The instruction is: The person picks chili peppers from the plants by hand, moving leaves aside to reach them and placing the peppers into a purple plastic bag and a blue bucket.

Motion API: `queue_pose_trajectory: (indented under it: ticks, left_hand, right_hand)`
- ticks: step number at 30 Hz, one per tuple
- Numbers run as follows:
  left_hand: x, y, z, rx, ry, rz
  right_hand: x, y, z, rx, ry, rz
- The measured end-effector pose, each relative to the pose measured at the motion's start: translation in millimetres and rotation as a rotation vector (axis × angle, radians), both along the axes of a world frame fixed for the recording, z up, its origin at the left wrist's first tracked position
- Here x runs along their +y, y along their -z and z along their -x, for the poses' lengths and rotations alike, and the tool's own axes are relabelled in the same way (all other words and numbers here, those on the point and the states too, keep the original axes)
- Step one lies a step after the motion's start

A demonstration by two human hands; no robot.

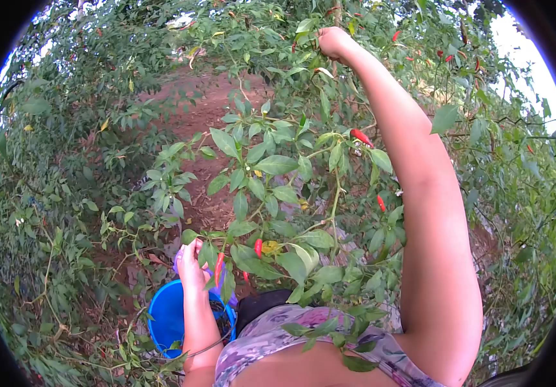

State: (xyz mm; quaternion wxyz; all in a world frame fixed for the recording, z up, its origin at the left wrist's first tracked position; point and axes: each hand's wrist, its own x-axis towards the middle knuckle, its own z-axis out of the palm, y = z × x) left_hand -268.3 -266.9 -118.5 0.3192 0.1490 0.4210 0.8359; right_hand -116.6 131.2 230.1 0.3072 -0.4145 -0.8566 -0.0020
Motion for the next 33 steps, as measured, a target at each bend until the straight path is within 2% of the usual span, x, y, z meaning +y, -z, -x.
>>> queue_pose_trajectory:
  ticks: [3, 5, 6, 8, 10, 11, 13, 15, 17, 18, 19, 21, 22, 23, 25, 26, 27, 29, 31, 32, 33]
  left_hand:
    - [-1, -24, -10, -0.104, 0.042, 0.031]
    - [4, -25, -10, -0.129, -0.054, 0.157]
    - [4, -22, -8, -0.153, -0.040, 0.154]
    - [1, -14, -7, -0.120, -0.018, 0.093]
    - [7, 2, -1, -0.078, 0.023, -0.098]
    - [7, 12, 2, -0.078, 0.023, -0.099]
    - [5, -9, -7, -0.081, -0.025, 0.078]
    - [6, 1, 3, -0.126, -0.001, 0.140]
    - [10, 36, 19, -0.102, 0.109, -0.067]
    - [9, 34, 20, -0.123, 0.140, -0.098]
    - [10, 32, 19, -0.123, 0.140, -0.099]
    - [11, 26, 14, -0.073, 0.017, 0.082]
    - [13, 18, 7, -0.074, 0.013, 0.080]
    - [15, 8, -3, -0.052, -0.052, 0.060]
    - [11, -5, -7, -0.033, -0.120, 0.038]
    - [8, -9, -5, -0.076, -0.057, 0.035]
    - [5, -10, -4, -0.120, 0.005, 0.032]
    - [4, -2, 4, -0.089, -0.006, 0.064]
    - [2, 4, 12, -0.106, 0.074, 0.070]
    - [8, 10, 16, -0.015, -0.020, 0.109]
    - [9, 7, 14, -0.016, -0.019, 0.109]
  right_hand:
    - [15, 3, -2, 0.053, -0.057, -0.058]
    - [24, 3, -6, 0.045, -0.089, -0.122]
    - [11, 0, -12, -0.171, -0.036, -0.235]
    - [-12, -6, -19, -0.387, 0.017, -0.347]
    - [-33, -11, -24, -0.058, -0.034, -0.152]
    - [-44, -14, -26, 0.106, -0.060, -0.056]
    - [-52, -19, -27, 0.432, -0.111, 0.139]
    - [-61, -29, -27, 0.463, -0.180, 0.170]
    - [-99, -37, -21, 0.439, -0.350, 0.073]
    - [-96, -42, -13, 0.457, -0.451, 0.095]
    - [-94, -45, -9, 0.457, -0.451, 0.094]
    - [-96, -55, 4, 0.215, -0.376, -0.310]
    - [-115, -56, 6, 0.078, -0.294, -0.266]
    - [-126, -57, 11, -0.106, -0.204, -0.328]
    - [-123, -52, 25, -0.424, -0.187, -0.299]
    - [-120, -48, 28, -0.489, -0.156, -0.277]
    - [-118, -43, 37, -0.708, 0.013, -0.387]
    - [-112, -36, 41, -0.832, 0.137, -0.474]
    - [-125, -33, 39, -0.830, 0.159, -0.466]
    - [-130, -32, 38, -0.824, 0.183, -0.459]
    - [-125, -30, 37, -0.825, 0.184, -0.459]
